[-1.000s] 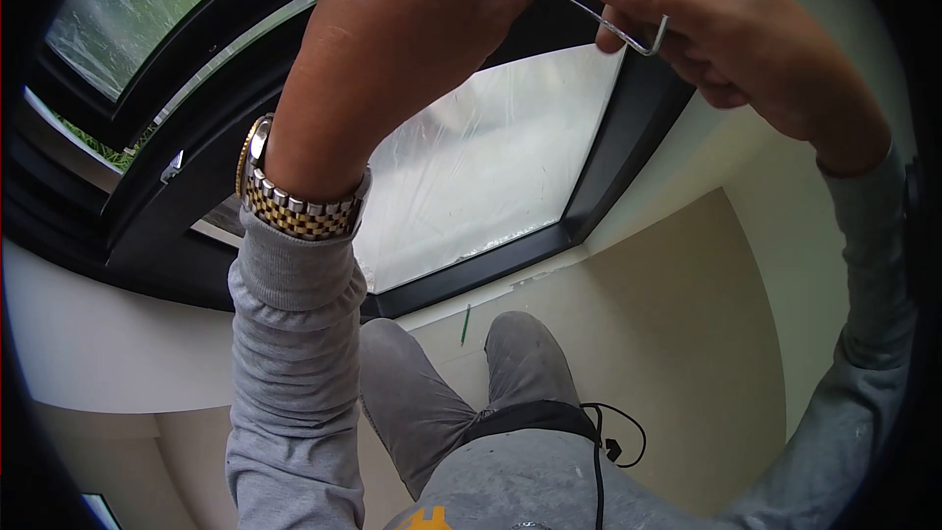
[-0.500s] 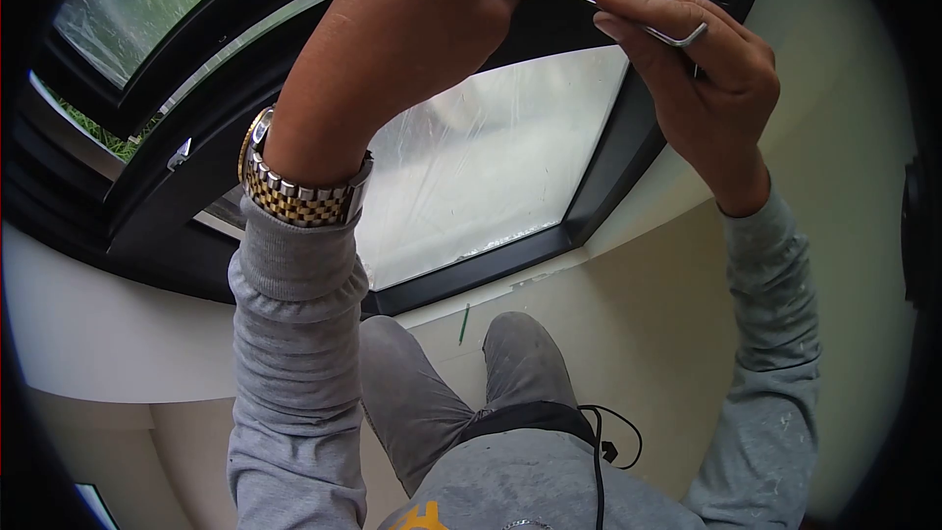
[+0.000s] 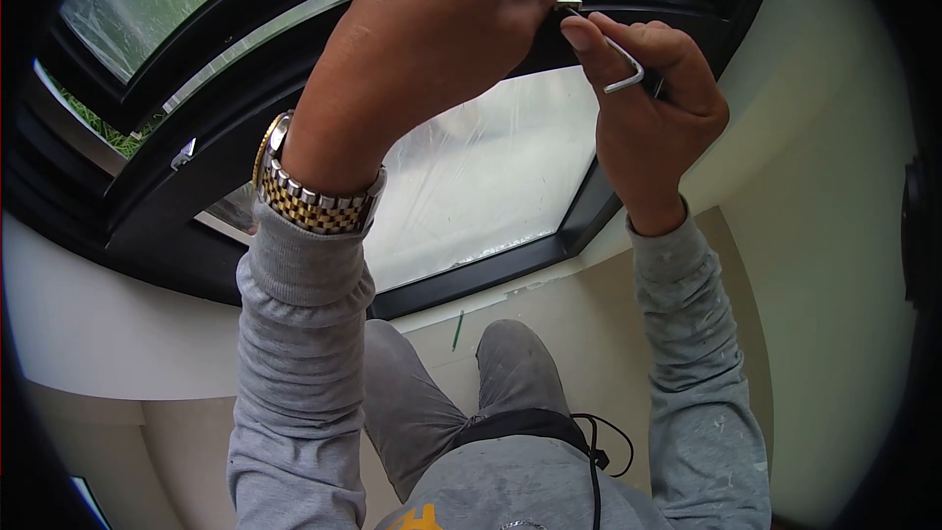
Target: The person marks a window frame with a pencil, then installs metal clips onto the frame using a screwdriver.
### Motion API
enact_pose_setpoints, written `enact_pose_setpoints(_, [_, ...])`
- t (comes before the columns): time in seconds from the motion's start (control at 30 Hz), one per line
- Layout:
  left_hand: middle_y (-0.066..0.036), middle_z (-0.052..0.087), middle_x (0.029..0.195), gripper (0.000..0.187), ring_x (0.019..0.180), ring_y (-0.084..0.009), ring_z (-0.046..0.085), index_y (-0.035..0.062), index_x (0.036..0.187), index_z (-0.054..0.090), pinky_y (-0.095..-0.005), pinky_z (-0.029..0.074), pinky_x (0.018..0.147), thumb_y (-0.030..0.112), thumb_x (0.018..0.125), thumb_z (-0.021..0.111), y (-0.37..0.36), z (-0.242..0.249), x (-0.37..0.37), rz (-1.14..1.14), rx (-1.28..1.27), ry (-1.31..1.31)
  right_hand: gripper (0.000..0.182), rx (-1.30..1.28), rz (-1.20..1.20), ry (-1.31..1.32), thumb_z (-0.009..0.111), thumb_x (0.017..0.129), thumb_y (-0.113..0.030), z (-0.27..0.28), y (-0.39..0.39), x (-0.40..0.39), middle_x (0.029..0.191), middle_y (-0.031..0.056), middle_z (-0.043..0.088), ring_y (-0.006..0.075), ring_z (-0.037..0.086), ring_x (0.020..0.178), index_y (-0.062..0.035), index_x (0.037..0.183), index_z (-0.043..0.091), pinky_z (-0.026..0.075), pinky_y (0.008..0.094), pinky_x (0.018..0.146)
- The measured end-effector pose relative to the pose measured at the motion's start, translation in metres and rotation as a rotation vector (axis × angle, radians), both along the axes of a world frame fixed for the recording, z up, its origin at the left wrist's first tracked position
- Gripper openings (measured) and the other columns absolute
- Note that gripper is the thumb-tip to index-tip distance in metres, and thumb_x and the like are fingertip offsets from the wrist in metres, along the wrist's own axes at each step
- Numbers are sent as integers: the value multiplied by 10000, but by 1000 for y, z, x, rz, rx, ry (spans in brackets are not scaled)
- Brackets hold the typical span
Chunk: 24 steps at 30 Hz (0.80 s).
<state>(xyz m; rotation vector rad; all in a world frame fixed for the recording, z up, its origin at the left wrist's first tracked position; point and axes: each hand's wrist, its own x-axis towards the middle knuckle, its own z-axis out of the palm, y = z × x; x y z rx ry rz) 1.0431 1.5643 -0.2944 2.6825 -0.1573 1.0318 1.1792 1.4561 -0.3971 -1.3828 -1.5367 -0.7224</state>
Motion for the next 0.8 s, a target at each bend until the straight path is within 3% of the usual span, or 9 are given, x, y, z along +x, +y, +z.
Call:
enact_pose_setpoints(0.17, [-190, 698, 872, 166, 825, -314, 676, -32, 923, 761, -407, 539, 790, 100, 881, 669, -3, 9, 10, -20, -103, 35, 163, 45, 12, 21, 795, 852, -22, -7, -10, -2, 769, 39, 703, 60, 576, 576, -39, 1014, 782, 403, 212, 489])
enact_pose_setpoints(0.27, [-198, 683, 844, 177, 791, -304, 665, -46, 899, 754, -409, 530, 768, 114, 890, 678, -15, 29, 3, 119, -288, 349, 163, 69, 22, 31, 797, 851, -21, -7, -18, -3, 776, 40, 709, 58, 581, 577, -40, 1011, 782, 406, 208, 489])
enact_pose_setpoints(0.37, [-195, 673, 819, 188, 776, -294, 656, -57, 897, 749, -405, 524, 753, 121, 891, 687, -3, 15, 3, 60, -247, 241, 162, 90, 16, 42, 800, 849, -21, -5, -25, 1, 784, 41, 715, 55, 586, 578, -42, 1008, 783, 410, 205, 489])
enact_pose_setpoints(0.47, [-198, 673, 819, 192, 771, -304, 656, -63, 901, 746, -401, 526, 750, 121, 891, 692, -2, 8, -7, -138, -107, 50, 161, 112, 5, 54, 803, 847, -20, 2, -25, 6, 791, 41, 722, 53, 591, 580, -43, 1006, 784, 413, 202, 489])
enact_pose_setpoints(0.57, [-199, 676, 836, 186, 794, -308, 659, -62, 903, 747, -410, 524, 765, 114, 890, 690, -11, 10, -1, 10, -110, 83, 161, 132, -1, 71, 806, 845, -19, 7, -26, 8, 798, 42, 728, 51, 596, 581, -44, 1003, 784, 416, 198, 489])
enact_pose_setpoints(0.67, [-196, 678, 838, 179, 810, -312, 663, -59, 903, 749, -417, 522, 771, 108, 883, 689, -14, 16, 1, 106, -279, 253, 160, 153, -2, 83, 808, 843, -19, 8, -29, 6, 806, 43, 734, 48, 601, 582, -45, 1000, 785, 419, 195, 489])
enact_pose_setpoints(0.8, [-199, 671, 821, 173, 815, -317, 660, -56, 888, 746, -418, 521, 777, 105, 875, 685, 0, 0, -2, -39, -103, 3, 160, 180, -7, 97, 812, 841, -18, 7, -31, 4, 815, 44, 742, 45, 608, 584, -46, 996, 786, 423, 190, 490])
